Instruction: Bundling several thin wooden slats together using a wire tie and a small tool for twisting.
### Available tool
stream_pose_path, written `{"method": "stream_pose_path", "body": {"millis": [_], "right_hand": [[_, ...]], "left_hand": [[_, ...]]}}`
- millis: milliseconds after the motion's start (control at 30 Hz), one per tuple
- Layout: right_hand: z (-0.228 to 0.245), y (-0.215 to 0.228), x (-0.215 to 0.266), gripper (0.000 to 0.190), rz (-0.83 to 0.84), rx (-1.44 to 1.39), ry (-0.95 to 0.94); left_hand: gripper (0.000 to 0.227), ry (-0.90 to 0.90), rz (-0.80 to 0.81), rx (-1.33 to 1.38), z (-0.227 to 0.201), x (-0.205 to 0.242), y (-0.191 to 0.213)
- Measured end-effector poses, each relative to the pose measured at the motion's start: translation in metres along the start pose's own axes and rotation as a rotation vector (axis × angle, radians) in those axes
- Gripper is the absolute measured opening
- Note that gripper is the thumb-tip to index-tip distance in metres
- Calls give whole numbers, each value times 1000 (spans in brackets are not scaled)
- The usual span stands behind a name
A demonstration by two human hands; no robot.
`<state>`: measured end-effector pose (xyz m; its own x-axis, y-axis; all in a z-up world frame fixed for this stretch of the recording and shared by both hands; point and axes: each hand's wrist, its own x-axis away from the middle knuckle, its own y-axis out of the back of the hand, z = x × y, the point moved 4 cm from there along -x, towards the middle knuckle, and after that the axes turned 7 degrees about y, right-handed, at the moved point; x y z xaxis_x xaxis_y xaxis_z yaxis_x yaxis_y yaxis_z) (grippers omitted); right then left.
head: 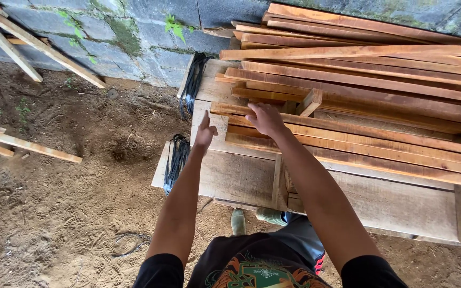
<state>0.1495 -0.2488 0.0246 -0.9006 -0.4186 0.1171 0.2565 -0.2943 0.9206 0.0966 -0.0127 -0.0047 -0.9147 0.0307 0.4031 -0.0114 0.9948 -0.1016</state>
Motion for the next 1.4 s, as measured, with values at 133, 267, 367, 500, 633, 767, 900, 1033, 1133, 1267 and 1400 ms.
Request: {"method": "stream_pose_path", "body": {"millis": [133,267,367,500,633,767,900,1033,1133,1267,1400], "right_hand": [[4,10,4,41,-36,-54,5],[-15,3,2,33,-49,-86,-70],[-34,8,18,31,-72,-126,-96],[-32,40,47,42,-50,-217,-65],[-37,30,45,42,-67,-232,-60],[-41,20,41,43,-89,-214,-46],[7,59,70,46,-98,-259,28],[-37,8,82,71,-299,202,274],[-32,20,126,84,-381,268,310],[-53,41,178,98,-550,369,283],[-91,39,201,87,-806,524,204]], "left_hand": [[104,-21,-4,2,-27,15,-14],[97,-12,-2,-268,-9,3,-14],[86,-8,22,-324,12,-15,-24],[77,-82,102,-397,4,-9,-35],[71,-53,95,-265,20,-8,-41],[74,-6,67,-316,33,-9,-50],[83,-75,-16,-538,-2,15,-58],[89,-496,-173,-961,-14,12,-80],[80,-746,39,-1156,-25,29,-111],[84,-869,143,-1302,3,25,-139],[94,-1087,-115,-1389,24,18,-145]]}}
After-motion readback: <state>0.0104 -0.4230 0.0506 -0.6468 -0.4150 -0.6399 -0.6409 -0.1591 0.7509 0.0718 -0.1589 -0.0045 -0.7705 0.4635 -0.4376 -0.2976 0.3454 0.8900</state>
